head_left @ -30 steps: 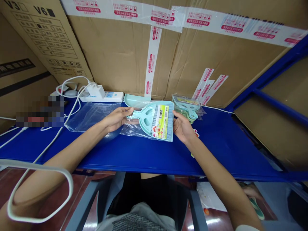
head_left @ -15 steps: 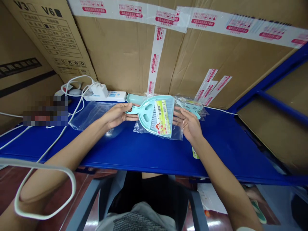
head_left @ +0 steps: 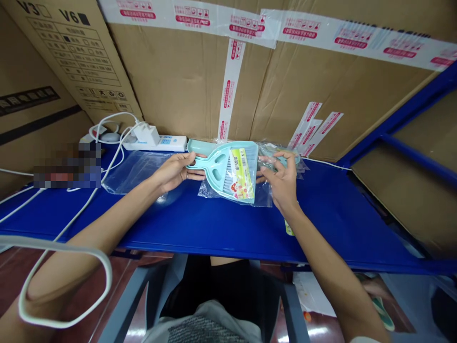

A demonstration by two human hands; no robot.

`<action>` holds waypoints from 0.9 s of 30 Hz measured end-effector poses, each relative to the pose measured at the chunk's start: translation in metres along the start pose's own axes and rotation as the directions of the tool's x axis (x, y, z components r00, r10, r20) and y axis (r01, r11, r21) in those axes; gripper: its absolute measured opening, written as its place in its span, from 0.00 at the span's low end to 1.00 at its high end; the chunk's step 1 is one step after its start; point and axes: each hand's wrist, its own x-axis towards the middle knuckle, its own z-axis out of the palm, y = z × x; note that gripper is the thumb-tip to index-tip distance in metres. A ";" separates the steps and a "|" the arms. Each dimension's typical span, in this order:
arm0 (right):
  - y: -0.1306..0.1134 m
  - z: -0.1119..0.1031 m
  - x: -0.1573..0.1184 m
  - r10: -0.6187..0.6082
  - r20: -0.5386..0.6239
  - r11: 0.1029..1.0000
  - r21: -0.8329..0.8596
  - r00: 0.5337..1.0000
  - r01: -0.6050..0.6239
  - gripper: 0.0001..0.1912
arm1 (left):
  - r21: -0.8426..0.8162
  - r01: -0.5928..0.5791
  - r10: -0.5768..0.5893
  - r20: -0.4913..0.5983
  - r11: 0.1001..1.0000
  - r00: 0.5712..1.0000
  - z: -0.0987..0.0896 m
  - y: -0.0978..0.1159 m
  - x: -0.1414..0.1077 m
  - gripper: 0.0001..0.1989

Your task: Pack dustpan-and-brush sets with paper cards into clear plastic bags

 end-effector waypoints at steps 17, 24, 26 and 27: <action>0.010 -0.008 0.005 -0.047 0.261 0.994 -0.079 0.964 0.070 0.16 | 0.018 -0.020 0.020 -0.018 1.000 1.000 0.001 -0.002 0.000 0.13; 0.008 -0.012 0.004 0.016 0.487 0.960 -0.253 0.873 0.124 0.27 | 0.020 -0.026 0.026 0.001 0.999 1.000 0.001 -0.003 -0.001 0.14; 0.010 -0.011 0.003 0.006 0.443 0.952 -0.276 0.896 0.130 0.30 | 0.022 -0.036 0.035 0.013 0.999 0.999 0.002 -0.003 -0.002 0.14; 0.011 -0.011 0.003 -0.006 0.412 0.948 -0.287 0.911 0.136 0.30 | 0.020 -0.039 0.039 0.015 0.999 0.999 0.003 -0.003 -0.002 0.14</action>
